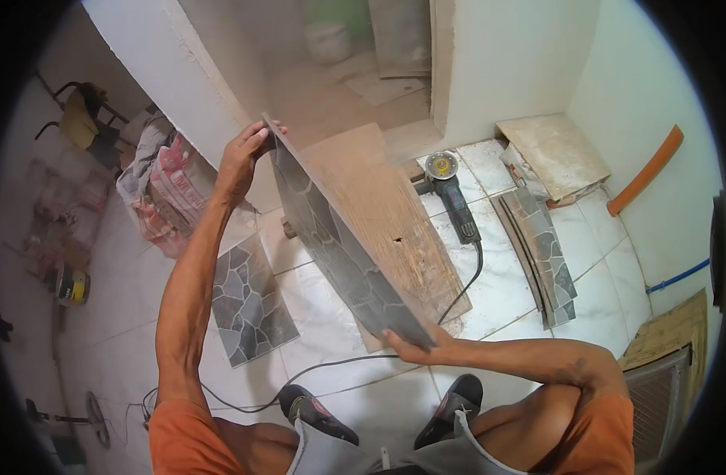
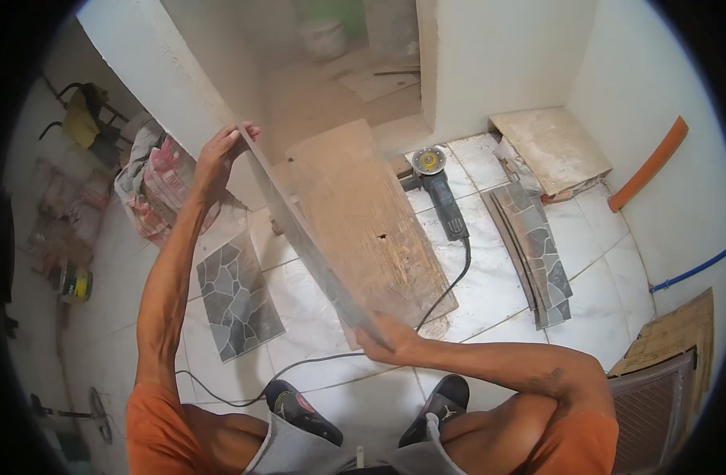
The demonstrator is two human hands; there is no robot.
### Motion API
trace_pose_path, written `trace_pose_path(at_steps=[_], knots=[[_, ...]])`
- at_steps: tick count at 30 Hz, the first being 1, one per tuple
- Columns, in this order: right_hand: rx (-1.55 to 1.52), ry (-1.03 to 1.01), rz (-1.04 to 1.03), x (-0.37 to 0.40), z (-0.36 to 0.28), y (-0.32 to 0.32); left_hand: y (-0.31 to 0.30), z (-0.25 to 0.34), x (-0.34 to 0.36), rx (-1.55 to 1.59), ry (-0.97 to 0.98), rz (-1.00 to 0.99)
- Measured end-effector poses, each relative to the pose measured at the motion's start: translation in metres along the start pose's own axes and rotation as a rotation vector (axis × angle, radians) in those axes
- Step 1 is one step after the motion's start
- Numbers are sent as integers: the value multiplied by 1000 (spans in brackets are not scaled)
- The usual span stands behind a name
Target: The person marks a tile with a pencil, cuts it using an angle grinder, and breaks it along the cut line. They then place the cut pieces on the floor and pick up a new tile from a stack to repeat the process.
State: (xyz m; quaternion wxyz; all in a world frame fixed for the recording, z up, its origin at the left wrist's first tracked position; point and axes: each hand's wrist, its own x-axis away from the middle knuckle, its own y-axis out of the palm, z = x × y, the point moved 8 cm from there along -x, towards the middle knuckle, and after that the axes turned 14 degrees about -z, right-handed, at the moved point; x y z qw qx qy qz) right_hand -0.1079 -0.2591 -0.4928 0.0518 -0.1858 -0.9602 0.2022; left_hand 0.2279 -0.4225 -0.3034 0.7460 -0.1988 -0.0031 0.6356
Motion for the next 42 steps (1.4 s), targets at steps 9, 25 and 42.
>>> trace_pose_path(at_steps=[9, 25, 42], knots=[[-82, 112, 67, -11, 7, -38, -71, -76, 75, 226, -210, 50], [-100, 513, 375, -83, 104, -173, -90, -171, 120, 245, -607, 326], [239, 859, 305, -174, 244, -214, -42, -358, 163, 298, -1038, 450]])
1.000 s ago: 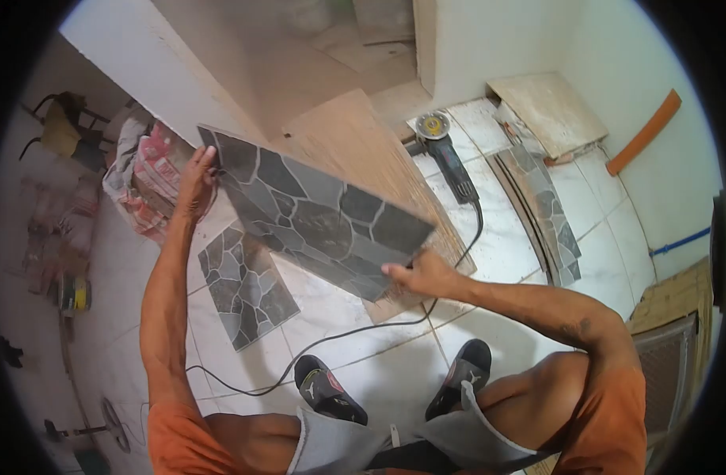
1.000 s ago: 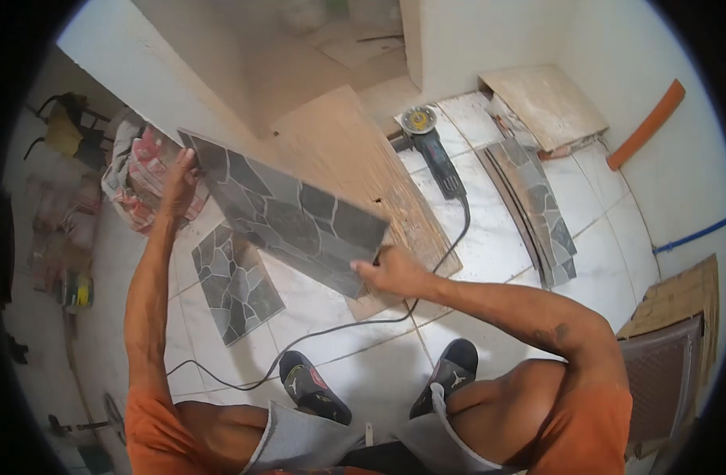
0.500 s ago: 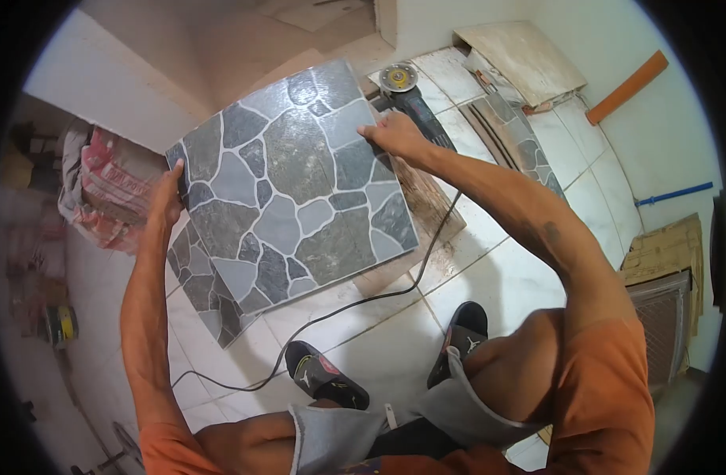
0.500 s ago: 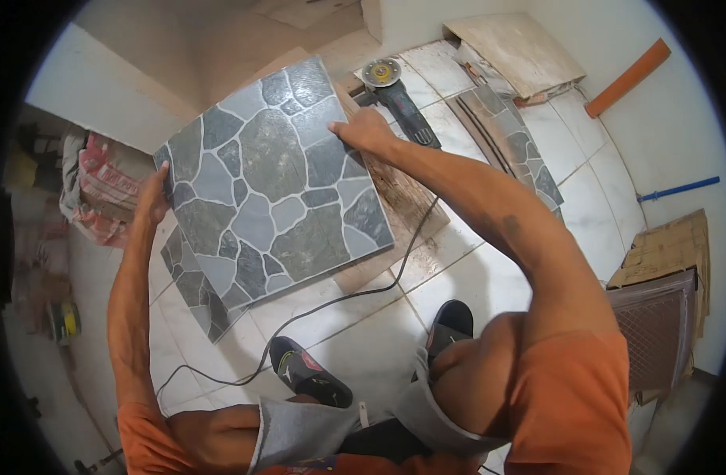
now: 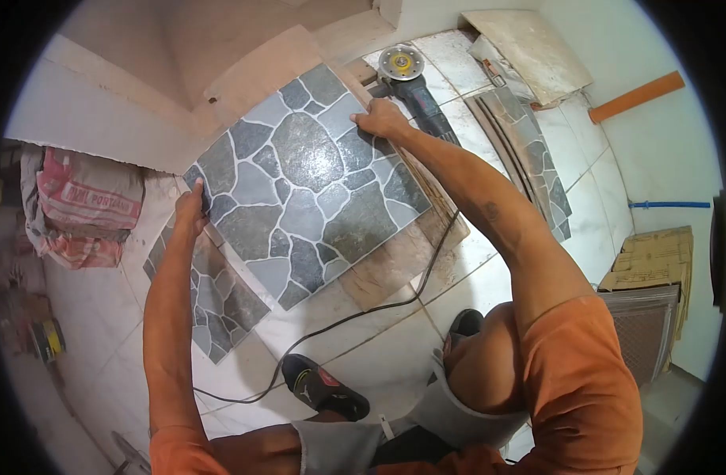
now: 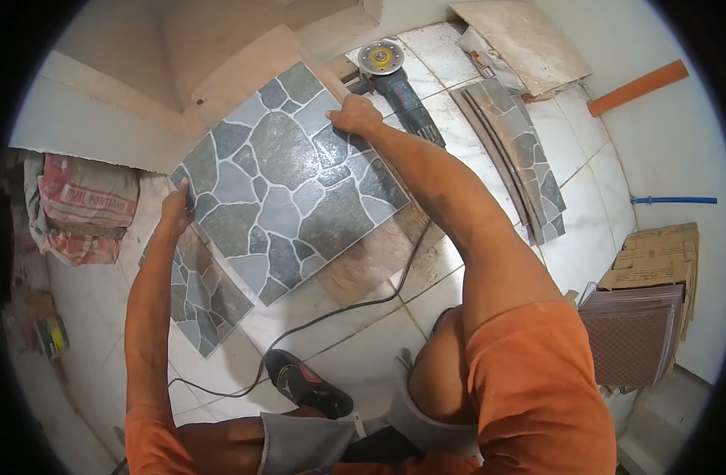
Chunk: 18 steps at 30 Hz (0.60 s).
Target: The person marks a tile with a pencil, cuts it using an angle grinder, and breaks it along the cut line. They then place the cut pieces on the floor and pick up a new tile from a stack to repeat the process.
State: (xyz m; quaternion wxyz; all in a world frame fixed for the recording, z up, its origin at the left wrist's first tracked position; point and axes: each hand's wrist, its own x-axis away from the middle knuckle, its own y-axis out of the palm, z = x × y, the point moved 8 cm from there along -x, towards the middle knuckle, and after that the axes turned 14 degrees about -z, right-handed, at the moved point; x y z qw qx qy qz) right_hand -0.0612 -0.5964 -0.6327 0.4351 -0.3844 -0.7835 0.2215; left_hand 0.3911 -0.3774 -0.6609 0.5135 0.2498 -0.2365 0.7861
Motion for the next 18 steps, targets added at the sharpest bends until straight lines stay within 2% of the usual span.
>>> trace_pose_path(at_steps=[4, 7, 10, 11, 14, 15, 18], knots=[[57, -60, 104, -9, -1, 4, 9, -7, -6, -9, -44, 75], [89, -16, 86, -8, -3, 8, 12, -13, -14, -13, -39, 59], [208, -24, 58, 7, -17, 8, 13, -18, -21, 43, -73, 55], [301, -83, 134, 18, -25, 3, 12, -18, -24, 54, -63, 54], [265, -91, -58, 1, 1, 14, 10, -29, -38, 83, -50, 54], [358, -149, 19, 15, -2, 15, 9, -32, -42, 93, -50, 58], [484, -161, 24, 56, -15, 11, 4, -21, -35, 2, -39, 41]])
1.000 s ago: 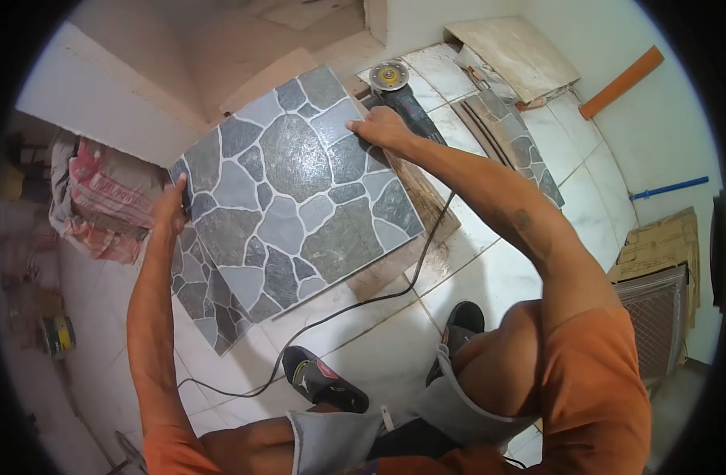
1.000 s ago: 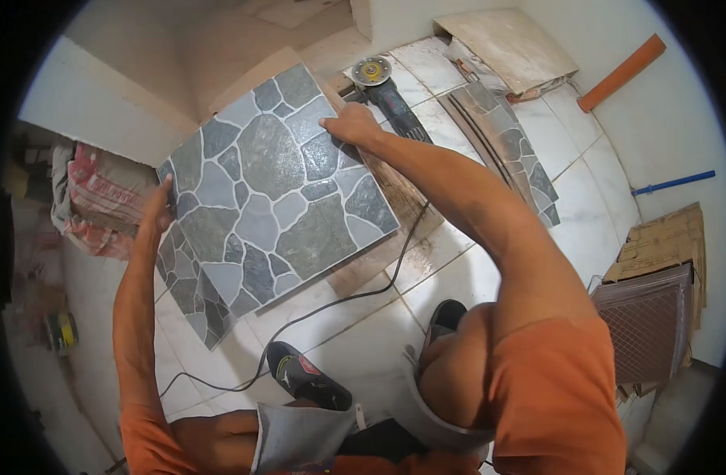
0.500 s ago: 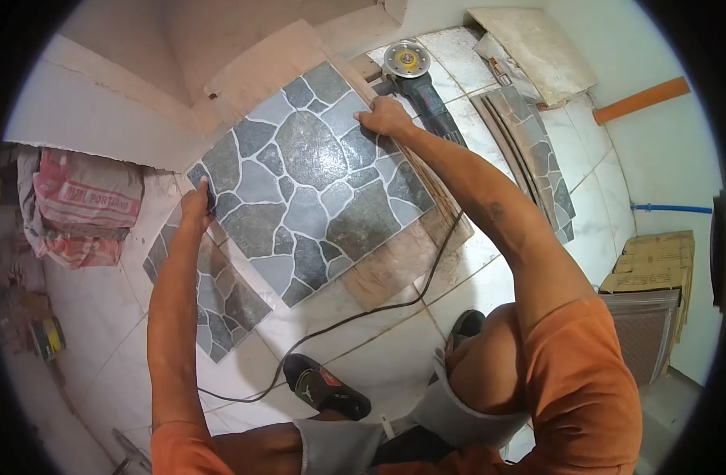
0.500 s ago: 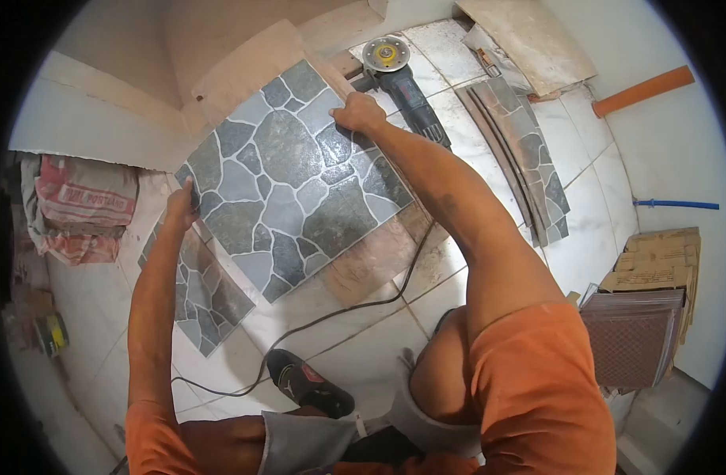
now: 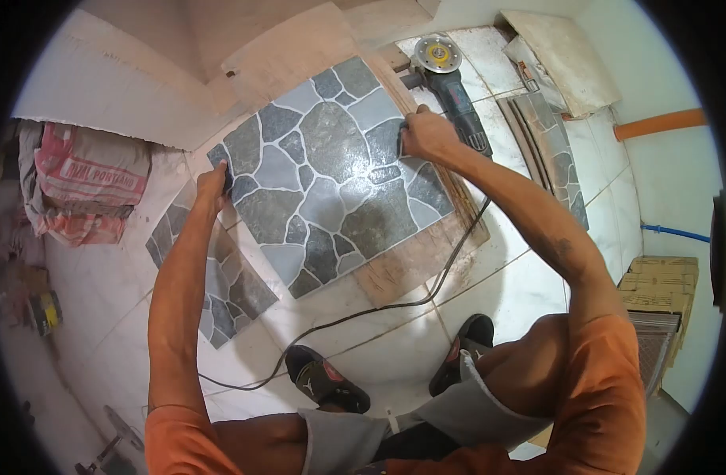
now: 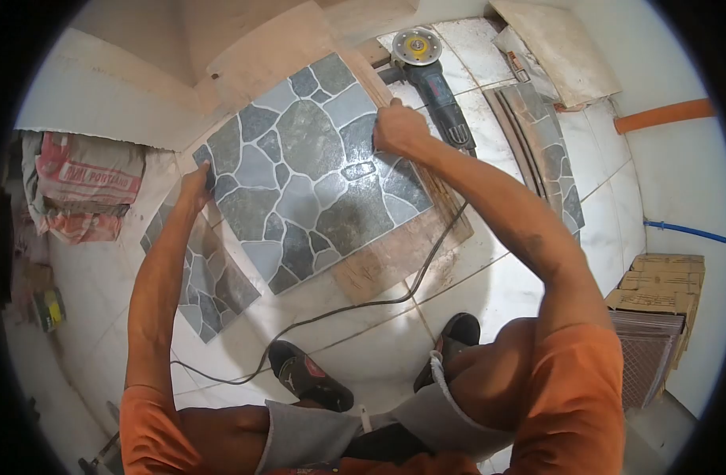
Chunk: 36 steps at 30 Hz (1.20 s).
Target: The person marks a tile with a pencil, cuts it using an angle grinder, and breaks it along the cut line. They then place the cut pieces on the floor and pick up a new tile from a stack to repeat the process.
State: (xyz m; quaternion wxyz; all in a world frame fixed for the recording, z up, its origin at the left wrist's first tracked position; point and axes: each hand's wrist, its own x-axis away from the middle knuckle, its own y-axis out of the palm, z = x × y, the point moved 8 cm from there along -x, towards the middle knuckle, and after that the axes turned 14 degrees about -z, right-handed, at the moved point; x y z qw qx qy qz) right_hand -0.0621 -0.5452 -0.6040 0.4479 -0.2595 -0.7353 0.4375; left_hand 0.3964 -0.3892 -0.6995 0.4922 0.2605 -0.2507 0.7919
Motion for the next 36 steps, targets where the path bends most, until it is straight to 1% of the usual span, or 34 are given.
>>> trace_pose_path(at_steps=[1, 4, 7, 8, 10, 12, 14, 16, 17, 20, 23, 25, 27, 28, 29, 32, 33, 36], knots=[[-54, -62, 83, 3, 6, -4, -1, 3, 6, -53, -1, -12], [-66, 2, 38, 11, 43, -11, 6, 5, 26, -75, -41, -102], [43, -18, -152, 36, 67, 20, 22, 1, 68, -22, -53, -67], [-25, -1, -151, 42, 81, 37, 19, -14, 69, -38, -80, -110], [-100, 1, -290, 66, 81, 53, 11, -68, 59, -63, -146, -202], [-211, 41, -388, 79, 87, 70, 26, -110, 87, -111, -220, -159], [-271, 77, -403, 88, 85, 72, 47, -161, 101, -96, -278, -207], [-327, 112, -423, 89, 85, 80, 74, -146, 138, -145, -314, -195], [-294, 155, -411, 86, 87, 83, 80, -140, 151, -170, -332, -188], [-237, 128, -423, 84, 81, 84, 75, -140, 148, -212, -327, -175], [-270, 113, -438, 93, 75, 85, 57, -152, 125, -225, -278, -106], [-281, 86, -451, 93, 70, 92, 54, -139, 128, -181, -267, -118], [-308, 73, -508, 92, 61, 101, 47, -131, 128, -165, -260, -105], [-322, 66, -538, 97, 47, 99, 44, -130, 126, -184, -264, -98], [-269, 28, -523, 106, 35, 92, 42, -130, 124, -201, -269, -92], [-91, -126, -506, 105, 11, 104, 36, -139, 107, -196, -248, -102], [-31, -130, -478, 106, 7, 104, 38, -136, 109, -188, -237, -108], [-103, -64, -371, 102, 17, 113, 41, -128, 119, -232, -273, -130]])
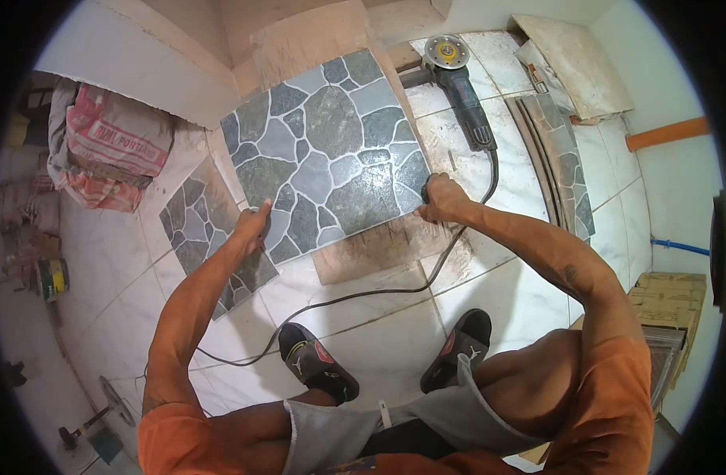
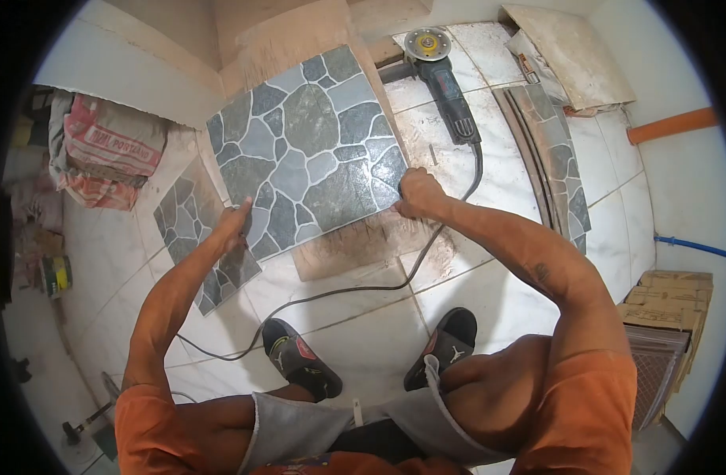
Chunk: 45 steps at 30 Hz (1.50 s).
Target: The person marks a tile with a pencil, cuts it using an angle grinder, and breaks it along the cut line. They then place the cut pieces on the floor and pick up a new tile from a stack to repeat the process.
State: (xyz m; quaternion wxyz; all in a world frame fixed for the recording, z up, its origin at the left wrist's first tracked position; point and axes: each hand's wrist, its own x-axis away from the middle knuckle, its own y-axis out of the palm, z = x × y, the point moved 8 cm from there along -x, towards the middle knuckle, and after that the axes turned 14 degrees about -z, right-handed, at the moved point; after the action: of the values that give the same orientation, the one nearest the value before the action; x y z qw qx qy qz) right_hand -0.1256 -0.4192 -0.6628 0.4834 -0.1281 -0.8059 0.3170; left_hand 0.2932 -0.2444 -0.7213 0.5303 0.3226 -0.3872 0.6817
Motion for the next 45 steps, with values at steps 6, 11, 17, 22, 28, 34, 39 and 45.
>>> trace_pose_path(at_steps=[6, 11, 17, 22, 28, 34, 39, 45], knots=[[-54, 41, 33, 4, 15, 12, 4, 15, 19, -41, 87, 61], [-199, -11, -42, -3, 31, 14, 6, 21, 26, -60, 87, 40], [-232, 20, 14, -8, 61, 8, 1, 15, 18, -115, 75, -31], [-329, 9, 11, -8, 92, -1, -2, 8, 2, -121, 33, -126], [-65, -69, -39, -5, 53, -35, 13, 14, 24, -128, 6, 9], [123, -62, 55, 2, 16, -29, 8, 2, 3, -4, 57, -60], [159, -200, 107, 7, 20, -23, 23, 24, 36, -15, 103, 4], [198, -254, 109, 3, 25, -18, 19, 25, 29, -21, 152, 29]])
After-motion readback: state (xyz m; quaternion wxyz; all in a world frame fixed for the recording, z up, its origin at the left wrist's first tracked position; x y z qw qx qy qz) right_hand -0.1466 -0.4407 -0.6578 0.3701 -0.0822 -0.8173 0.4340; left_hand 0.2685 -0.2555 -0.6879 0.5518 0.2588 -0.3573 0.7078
